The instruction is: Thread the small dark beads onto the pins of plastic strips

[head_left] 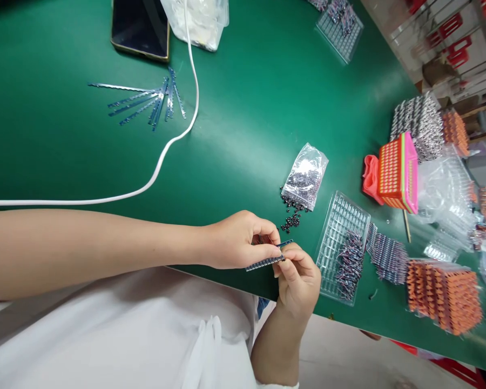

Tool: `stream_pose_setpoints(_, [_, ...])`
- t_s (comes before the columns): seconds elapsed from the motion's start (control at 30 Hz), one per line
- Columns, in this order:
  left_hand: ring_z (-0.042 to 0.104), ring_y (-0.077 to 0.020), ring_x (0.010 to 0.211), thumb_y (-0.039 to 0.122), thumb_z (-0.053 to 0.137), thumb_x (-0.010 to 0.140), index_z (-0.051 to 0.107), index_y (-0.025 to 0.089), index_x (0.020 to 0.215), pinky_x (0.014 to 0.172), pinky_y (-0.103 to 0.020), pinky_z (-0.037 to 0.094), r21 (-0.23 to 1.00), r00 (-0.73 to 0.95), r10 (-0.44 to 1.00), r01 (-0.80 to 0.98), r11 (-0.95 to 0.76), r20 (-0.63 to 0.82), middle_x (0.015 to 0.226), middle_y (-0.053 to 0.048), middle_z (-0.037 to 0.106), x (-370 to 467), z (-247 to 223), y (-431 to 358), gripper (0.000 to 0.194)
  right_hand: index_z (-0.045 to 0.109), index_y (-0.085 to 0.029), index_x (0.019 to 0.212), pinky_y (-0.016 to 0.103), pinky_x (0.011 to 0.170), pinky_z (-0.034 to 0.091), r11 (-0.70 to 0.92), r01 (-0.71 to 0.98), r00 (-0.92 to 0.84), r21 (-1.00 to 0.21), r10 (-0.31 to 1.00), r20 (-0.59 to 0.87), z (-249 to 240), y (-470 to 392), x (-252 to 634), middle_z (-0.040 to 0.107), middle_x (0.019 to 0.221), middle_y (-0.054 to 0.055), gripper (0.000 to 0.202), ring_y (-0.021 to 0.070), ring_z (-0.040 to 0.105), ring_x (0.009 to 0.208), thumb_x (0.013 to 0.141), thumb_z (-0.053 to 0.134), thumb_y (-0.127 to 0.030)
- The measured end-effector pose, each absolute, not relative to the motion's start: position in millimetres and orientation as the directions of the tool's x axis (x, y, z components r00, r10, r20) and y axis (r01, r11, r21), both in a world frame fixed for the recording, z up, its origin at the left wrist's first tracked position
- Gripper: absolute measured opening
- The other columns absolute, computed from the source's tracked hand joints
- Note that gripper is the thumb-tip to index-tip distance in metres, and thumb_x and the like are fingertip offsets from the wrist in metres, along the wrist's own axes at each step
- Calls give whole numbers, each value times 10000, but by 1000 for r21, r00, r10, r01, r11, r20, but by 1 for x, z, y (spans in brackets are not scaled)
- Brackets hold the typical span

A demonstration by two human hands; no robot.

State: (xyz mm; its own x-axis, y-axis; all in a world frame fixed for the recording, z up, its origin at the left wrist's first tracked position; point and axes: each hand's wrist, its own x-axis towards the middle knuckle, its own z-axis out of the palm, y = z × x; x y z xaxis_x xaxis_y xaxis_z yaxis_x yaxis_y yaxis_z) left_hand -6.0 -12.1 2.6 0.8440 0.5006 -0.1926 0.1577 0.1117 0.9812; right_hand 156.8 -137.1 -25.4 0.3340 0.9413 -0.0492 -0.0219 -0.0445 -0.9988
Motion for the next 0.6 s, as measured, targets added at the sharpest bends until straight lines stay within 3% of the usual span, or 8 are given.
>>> stream_pose_setpoints(0.6, [546, -109, 612, 270, 598, 850, 681, 146, 717, 558, -201, 399, 991, 862, 489, 128, 37, -130, 655, -1, 650, -7, 5, -14, 200, 726, -197, 813, 235, 443, 491, -127, -52, 283, -991, 949, -136, -28, -143, 160, 606, 752, 5, 91, 112, 585, 563, 817, 750, -284])
